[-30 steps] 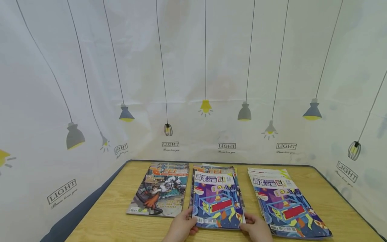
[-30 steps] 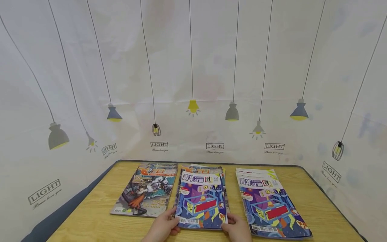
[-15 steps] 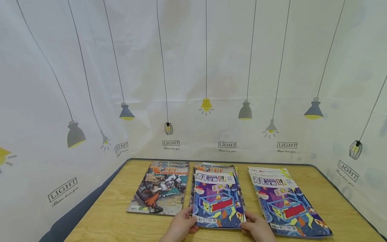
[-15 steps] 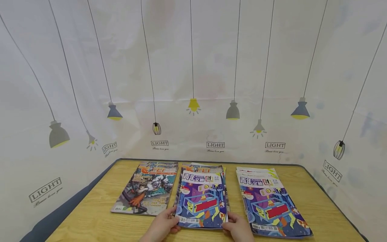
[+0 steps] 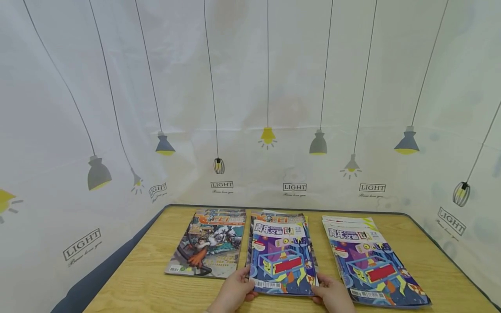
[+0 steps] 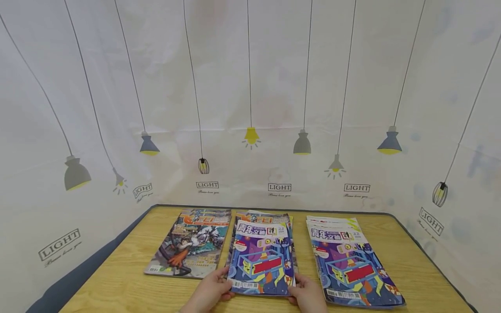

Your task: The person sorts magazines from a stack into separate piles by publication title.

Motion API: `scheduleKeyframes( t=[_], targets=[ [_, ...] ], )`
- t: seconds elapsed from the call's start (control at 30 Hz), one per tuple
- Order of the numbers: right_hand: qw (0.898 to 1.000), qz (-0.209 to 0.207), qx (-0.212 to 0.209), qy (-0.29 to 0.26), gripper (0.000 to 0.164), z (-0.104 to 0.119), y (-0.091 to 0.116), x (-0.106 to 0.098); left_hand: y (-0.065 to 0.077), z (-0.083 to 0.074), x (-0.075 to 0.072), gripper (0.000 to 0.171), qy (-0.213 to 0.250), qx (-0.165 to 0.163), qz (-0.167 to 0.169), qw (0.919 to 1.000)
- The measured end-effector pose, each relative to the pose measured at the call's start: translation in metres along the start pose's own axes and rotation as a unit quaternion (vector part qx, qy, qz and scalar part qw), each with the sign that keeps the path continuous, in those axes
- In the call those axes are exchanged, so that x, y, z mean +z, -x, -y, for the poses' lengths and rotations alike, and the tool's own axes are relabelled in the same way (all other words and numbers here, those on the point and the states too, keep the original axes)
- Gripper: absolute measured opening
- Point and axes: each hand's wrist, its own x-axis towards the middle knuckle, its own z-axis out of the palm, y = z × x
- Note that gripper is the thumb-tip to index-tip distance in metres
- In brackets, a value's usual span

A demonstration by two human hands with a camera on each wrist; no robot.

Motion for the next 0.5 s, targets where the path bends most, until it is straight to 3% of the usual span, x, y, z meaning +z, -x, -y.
scheduleKeyframes(
  t=[0.27,0.5],
  targets=[
    [0.999,-0.02,-0.009,-0.043,0.057,0.004,0.005,0.0,0.003,-0.002,0.002,0.058,0.026,0.022,0.006,0.9994],
    [0.998,-0.036,-0.018,-0.038,0.054,0.01,0.012,-0.009,0.006,-0.01,0.01,0.058,0.05,0.046,0.002,0.9977]
  ],
)
